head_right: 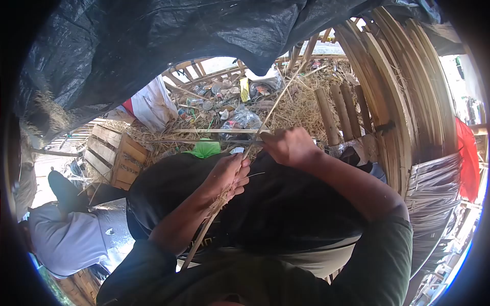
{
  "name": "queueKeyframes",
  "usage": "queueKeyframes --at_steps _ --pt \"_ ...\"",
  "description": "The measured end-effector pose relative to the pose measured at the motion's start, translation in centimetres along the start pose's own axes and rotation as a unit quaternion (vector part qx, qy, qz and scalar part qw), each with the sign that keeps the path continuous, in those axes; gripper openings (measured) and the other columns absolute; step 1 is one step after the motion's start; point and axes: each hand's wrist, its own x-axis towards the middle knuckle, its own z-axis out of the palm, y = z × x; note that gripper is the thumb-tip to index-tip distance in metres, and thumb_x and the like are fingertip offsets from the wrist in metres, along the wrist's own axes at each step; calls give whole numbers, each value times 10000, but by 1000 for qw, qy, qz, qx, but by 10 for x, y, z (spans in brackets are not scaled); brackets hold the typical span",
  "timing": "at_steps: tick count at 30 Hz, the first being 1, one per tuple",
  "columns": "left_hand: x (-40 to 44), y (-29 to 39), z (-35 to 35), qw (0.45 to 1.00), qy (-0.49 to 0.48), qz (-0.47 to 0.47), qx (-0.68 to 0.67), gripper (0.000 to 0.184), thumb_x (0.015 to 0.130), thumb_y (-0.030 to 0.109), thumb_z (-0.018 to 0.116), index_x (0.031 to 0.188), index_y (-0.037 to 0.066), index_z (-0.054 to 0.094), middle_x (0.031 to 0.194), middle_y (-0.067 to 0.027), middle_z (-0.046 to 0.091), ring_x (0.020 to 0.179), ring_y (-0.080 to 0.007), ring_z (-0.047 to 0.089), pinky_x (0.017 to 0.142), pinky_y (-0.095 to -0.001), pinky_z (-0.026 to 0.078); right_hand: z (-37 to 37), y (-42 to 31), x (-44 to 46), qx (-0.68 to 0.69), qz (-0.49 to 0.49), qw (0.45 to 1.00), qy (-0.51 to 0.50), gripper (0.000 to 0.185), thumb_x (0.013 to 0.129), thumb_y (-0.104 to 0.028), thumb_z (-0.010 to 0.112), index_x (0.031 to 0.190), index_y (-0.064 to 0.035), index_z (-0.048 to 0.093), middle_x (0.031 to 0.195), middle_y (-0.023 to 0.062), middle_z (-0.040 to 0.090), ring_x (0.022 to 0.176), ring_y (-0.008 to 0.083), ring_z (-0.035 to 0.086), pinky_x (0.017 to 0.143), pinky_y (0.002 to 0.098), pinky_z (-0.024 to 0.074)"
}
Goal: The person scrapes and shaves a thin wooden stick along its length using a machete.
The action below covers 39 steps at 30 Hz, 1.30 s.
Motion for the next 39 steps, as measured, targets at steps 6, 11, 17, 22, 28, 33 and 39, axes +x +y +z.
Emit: queueKeyframes --at_steps 6,11,17,22,28,33,39 --pt "-7 17 -6 999 9 38 11 287 1063 376 392 900 150 461 586 74 345 440 -36 293 375 -207 240 17 18 13 -12 -12 997 70 179 880 -248 682 844 -95 597 670 95 587 566 303 637 493 427 513" --pt "-17 18 1 998 -11 54 -18 273 1052 393 428 907 163 449 574 82 316 439 -18 281 364 -185 251 4 22 9 -46 -14 995 89 145 876 -227 668 851 -101 599 692 93 593 561 292 638 478 429 510" --pt "-17 5 2 999 -19 38 -13 280 1056 387 412 908 151 444 576 78 320 439 -22 292 360 -182 257 -4 -5 -5 -92 -66 990 79 122 882 -209 645 864 -97 600 694 92 602 544 269 641 470 420 517" --pt "-17 -1 -2 996 -47 73 -18 253 1051 360 423 921 144 451 587 79 335 443 -20 302 353 -179 253 -5 2 -3 -86 -31 994 63 109 880 -206 630 861 -106 588 711 102 618 576 283 669 474 426 535" --pt "-12 -14 0 995 -55 83 -22 225 1038 329 452 914 142 457 581 81 333 435 -22 308 326 -185 255 5 8 -5 -116 -56 990 50 85 876 -193 608 876 -114 577 673 104 599 584 280 677 457 425 532" --pt "-14 -5 1 997 -42 67 -25 178 1021 282 453 908 145 452 587 75 340 436 -31 314 331 -188 262 -1 -14 -11 -150 -83 977 127 95 872 -202 613 870 -115 576 628 84 581 537 260 663 434 415 518" --pt "-19 -11 4 996 -57 60 -17 172 1024 272 440 913 141 454 589 74 346 442 -25 306 336 -185 265 0 16 -8 -139 18 989 49 106 914 -210 576 905 -105 585 666 112 623 523 293 654 436 429 505"
